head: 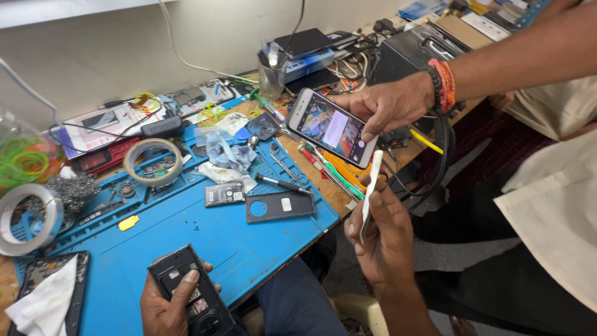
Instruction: The person uses a screwdriver and tweezers to remove the back cover and battery of a black smartphone. They then insert a SIM card into the tray and place it back into the phone. Finally, they pick up a white smartphone and interact with its screen.
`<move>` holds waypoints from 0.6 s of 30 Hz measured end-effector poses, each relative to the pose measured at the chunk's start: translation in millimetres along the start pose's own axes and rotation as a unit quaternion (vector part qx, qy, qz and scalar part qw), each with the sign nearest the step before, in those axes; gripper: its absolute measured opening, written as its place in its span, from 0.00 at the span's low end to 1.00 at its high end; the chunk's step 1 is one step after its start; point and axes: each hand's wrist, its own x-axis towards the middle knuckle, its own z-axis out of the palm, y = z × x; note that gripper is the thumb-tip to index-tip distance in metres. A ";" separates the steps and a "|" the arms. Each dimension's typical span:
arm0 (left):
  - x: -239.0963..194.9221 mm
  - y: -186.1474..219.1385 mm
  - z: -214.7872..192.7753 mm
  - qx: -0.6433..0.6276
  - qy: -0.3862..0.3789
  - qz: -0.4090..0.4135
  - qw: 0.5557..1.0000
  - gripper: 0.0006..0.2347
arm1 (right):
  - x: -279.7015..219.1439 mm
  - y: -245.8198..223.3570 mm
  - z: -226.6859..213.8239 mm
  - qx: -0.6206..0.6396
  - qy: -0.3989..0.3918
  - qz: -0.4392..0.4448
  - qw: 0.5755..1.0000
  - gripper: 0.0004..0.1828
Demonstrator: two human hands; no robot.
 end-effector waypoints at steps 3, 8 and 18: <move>0.8 -8.8 -5.0 0.015 0.014 0.013 1.000 0.16 | -6.1 6.9 -5.1 -0.050 0.066 -0.012 0.996 0.18; 8.0 -7.7 -3.5 0.030 0.023 -0.019 0.999 0.17 | -25.1 35.3 -2.0 -0.140 0.069 -0.077 0.985 0.13; -19.5 24.9 9.0 -0.034 -0.008 -0.023 0.999 0.15 | -29.9 119.5 32.4 -0.419 -0.125 -0.034 0.899 0.11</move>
